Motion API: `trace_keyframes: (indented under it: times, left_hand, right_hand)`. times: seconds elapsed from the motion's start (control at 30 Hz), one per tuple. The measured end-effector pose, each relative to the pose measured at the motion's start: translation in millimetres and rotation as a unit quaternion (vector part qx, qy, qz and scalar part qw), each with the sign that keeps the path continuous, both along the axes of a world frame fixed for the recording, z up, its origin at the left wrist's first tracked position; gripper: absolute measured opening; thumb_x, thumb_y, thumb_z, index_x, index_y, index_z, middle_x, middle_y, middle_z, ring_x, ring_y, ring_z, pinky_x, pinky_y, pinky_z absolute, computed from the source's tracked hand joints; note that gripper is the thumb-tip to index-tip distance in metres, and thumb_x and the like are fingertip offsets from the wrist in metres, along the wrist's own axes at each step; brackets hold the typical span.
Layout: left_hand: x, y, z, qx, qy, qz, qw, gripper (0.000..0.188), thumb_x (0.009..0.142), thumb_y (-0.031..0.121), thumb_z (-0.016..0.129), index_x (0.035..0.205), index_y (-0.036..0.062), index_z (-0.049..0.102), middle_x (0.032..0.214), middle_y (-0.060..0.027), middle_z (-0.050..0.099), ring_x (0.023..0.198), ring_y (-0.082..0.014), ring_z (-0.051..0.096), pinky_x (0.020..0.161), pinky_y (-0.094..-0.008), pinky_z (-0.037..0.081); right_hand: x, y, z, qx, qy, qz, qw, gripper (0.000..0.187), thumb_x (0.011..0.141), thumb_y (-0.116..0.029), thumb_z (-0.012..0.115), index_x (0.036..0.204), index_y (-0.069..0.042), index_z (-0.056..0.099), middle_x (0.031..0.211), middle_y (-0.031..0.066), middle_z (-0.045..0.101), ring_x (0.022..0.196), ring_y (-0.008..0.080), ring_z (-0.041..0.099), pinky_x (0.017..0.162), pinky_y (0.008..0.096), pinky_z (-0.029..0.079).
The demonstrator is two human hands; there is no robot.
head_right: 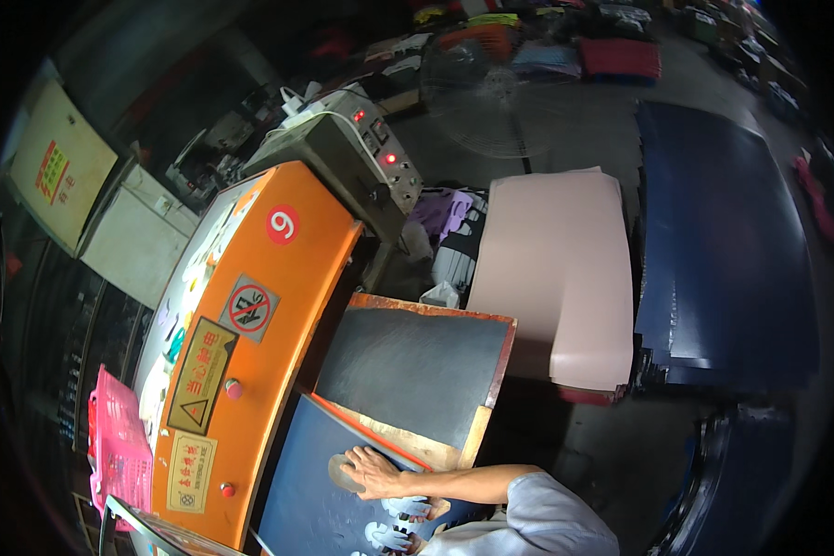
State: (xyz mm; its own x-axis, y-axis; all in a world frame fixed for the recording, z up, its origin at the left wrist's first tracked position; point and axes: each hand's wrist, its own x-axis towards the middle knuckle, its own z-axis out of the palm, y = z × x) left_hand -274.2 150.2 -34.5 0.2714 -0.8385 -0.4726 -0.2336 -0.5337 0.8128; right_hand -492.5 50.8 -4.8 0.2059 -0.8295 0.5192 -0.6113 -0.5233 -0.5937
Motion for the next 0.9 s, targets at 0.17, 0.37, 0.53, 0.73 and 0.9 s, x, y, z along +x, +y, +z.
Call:
trace_keyframes:
  times: [0.17,0.37,0.53,0.73,0.9]
  left_hand:
    - [31.0,57.8,24.2,-0.004,0.057,0.052,0.997,0.027,0.100,0.029,0.072,0.095,0.0071,0.059,0.069,-0.0042,0.058,0.059,-0.0182,0.057,0.054,-0.0362,0.047]
    - [50.2,93.2,50.9,-0.037,0.095,0.101,0.990,0.027,0.102,0.031,0.071,0.101,0.0059,0.061,0.074,-0.0027,0.060,0.061,-0.0146,0.057,0.055,-0.0334,0.048]
    - [61.8,93.8,53.8,-0.043,0.134,0.078,0.987,0.026,0.103,0.031,0.070,0.107,0.0046,0.069,0.078,-0.0003,0.064,0.069,-0.0087,0.059,0.065,-0.0271,0.050]
    - [61.8,141.7,54.8,0.048,0.182,0.056,0.980,0.028,0.102,0.026,0.075,0.112,-0.0001,0.074,0.098,0.0012,0.073,0.090,-0.0042,0.063,0.080,-0.0239,0.051]
    - [110.1,149.6,88.8,0.082,0.242,-0.024,0.966,0.032,0.102,0.019,0.072,0.127,0.0003,0.070,0.105,-0.0054,0.075,0.098,-0.0108,0.066,0.088,-0.0284,0.053]
  right_hand:
    - [2.0,-14.1,0.6,0.070,0.066,0.053,0.994,0.083,0.073,-0.045,0.084,0.136,0.002,0.057,0.142,0.0307,0.048,0.127,0.0453,0.049,0.103,0.0569,0.046]
    - [18.5,-39.5,16.4,0.096,-0.016,0.018,0.995,0.071,0.064,-0.043,0.086,0.119,-0.001,0.069,0.120,0.0221,0.066,0.122,0.0419,0.058,0.112,0.0526,0.041]
    - [29.1,-56.7,61.4,0.288,-0.221,-0.002,0.932,0.071,0.070,-0.031,0.095,0.127,0.002,0.069,0.126,0.0216,0.067,0.119,0.0336,0.063,0.104,0.0447,0.051]
    - [90.2,-38.8,100.2,0.298,-0.151,0.005,0.943,0.069,0.073,-0.028,0.091,0.131,0.002,0.067,0.134,0.0221,0.061,0.126,0.0326,0.059,0.106,0.0437,0.050]
    - [174.2,-31.6,87.8,0.263,-0.076,0.081,0.958,0.070,0.071,-0.030,0.091,0.129,0.002,0.068,0.137,0.0225,0.060,0.132,0.0369,0.052,0.112,0.0470,0.045]
